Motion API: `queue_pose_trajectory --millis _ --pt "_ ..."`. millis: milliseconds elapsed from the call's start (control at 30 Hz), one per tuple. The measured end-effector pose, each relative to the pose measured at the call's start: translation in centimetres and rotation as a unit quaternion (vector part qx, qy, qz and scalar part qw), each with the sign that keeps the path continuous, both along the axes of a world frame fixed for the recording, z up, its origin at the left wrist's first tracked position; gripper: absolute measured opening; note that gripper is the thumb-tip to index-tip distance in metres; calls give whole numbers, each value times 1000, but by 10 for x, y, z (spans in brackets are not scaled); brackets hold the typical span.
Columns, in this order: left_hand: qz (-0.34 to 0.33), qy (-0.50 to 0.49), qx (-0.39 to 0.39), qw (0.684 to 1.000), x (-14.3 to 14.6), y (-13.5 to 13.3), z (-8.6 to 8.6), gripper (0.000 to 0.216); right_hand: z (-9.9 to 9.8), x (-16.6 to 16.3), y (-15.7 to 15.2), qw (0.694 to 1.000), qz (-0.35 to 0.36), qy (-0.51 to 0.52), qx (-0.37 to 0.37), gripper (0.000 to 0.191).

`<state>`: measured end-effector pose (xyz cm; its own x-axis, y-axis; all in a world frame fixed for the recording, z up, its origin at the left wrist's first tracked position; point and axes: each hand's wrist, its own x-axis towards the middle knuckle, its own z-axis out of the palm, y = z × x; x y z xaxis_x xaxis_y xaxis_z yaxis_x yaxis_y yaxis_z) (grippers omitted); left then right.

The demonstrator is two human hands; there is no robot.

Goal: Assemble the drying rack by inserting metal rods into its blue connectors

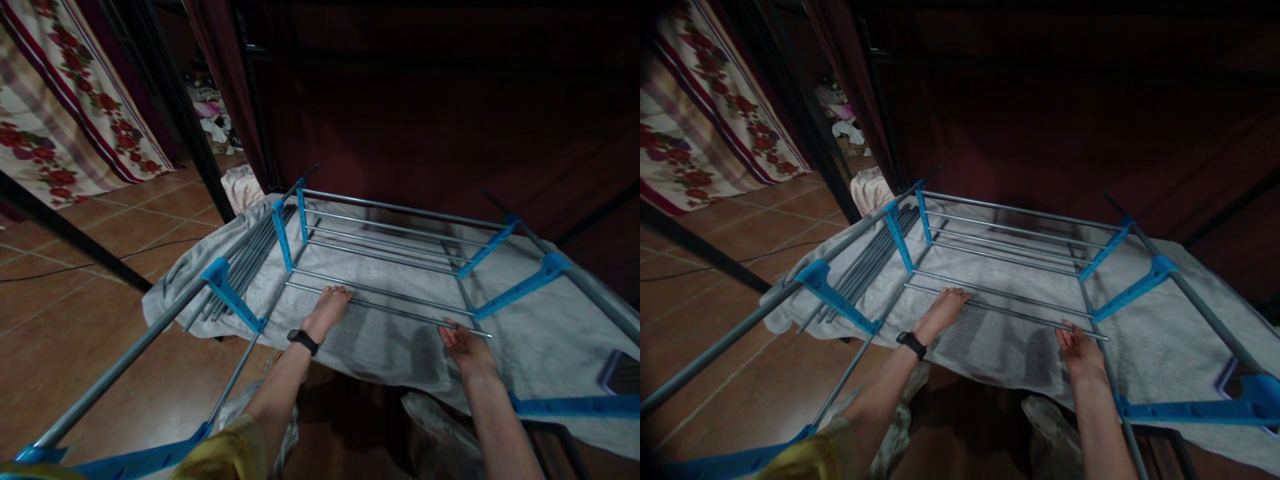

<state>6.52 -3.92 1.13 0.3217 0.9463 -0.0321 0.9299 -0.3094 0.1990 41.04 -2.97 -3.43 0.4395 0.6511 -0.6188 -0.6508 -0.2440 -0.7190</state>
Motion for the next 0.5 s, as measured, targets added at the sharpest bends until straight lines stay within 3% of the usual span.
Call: queue_pose_trajectory --millis 233,500 --pt "1 4 -1 1000 0 2 -3 42 -2 -1 -1 1000 -3 -10 11 18" --pt "-17 6 -4 1000 -4 7 -4 36 13 -9 -3 1000 -6 -3 10 19"
